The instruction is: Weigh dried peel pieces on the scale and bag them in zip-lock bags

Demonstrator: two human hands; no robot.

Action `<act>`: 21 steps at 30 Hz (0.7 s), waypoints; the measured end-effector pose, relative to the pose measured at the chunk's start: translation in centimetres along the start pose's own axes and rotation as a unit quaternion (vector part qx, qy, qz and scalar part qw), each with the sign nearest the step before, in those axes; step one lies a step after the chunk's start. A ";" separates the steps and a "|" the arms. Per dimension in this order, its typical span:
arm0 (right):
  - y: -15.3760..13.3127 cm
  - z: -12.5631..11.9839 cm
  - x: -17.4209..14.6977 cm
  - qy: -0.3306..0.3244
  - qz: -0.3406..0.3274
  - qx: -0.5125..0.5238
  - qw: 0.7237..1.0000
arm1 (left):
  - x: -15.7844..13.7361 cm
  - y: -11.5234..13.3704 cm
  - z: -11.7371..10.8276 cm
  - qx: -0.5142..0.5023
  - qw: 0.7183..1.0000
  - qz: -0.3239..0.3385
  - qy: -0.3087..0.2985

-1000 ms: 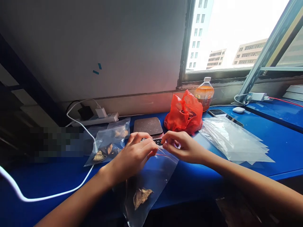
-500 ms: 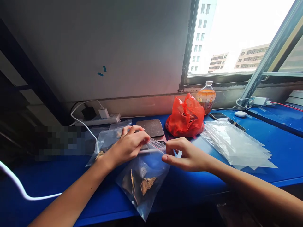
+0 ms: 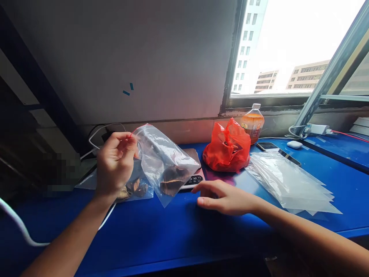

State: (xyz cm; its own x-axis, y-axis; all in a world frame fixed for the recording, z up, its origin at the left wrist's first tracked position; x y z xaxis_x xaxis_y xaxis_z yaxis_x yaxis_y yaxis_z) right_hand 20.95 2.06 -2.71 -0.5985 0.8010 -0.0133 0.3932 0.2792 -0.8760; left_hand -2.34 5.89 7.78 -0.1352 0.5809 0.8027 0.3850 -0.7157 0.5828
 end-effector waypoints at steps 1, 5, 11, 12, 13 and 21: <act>-0.1 0.8 0.0 -0.017 -0.002 0.036 0.999 | -0.5 0.3 0.3 -0.011 1.000 0.003 0.006; -0.7 1.4 0.2 0.020 -0.036 0.218 0.975 | -2.6 1.2 2.2 -0.007 0.999 0.004 -0.043; 1.0 -2.4 -2.3 0.188 -0.003 0.279 0.942 | -4.0 1.7 4.4 -0.004 0.979 0.051 -0.199; 1.4 -3.4 -3.4 0.220 0.005 0.258 0.941 | -4.1 2.0 4.6 -0.003 0.973 0.071 -0.220; 1.9 -4.7 -4.8 0.261 0.013 0.232 0.937 | -4.2 2.4 5.0 0.001 0.966 0.094 -0.242; 4.1 -16.3 -16.7 0.561 0.107 -0.058 0.819 | -6.2 4.4 7.1 0.032 0.910 0.214 -0.354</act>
State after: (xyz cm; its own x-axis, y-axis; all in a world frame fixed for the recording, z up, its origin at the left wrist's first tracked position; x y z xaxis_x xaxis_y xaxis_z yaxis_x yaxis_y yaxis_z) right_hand 43.95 -1.56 1.78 0.4841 0.8026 0.3486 0.5087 0.0660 -0.8584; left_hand 6.67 1.89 4.45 0.6534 0.3748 0.6577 0.3188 -0.9243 0.2100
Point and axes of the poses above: each hand's wrist, its own x-axis towards the middle knuckle, its own z-axis out of the palm, y = z × x, the point moved 7 cm from there along x, towards the middle knuckle, and after that the axes turned 2 degrees about y, right-handed, at the moved point
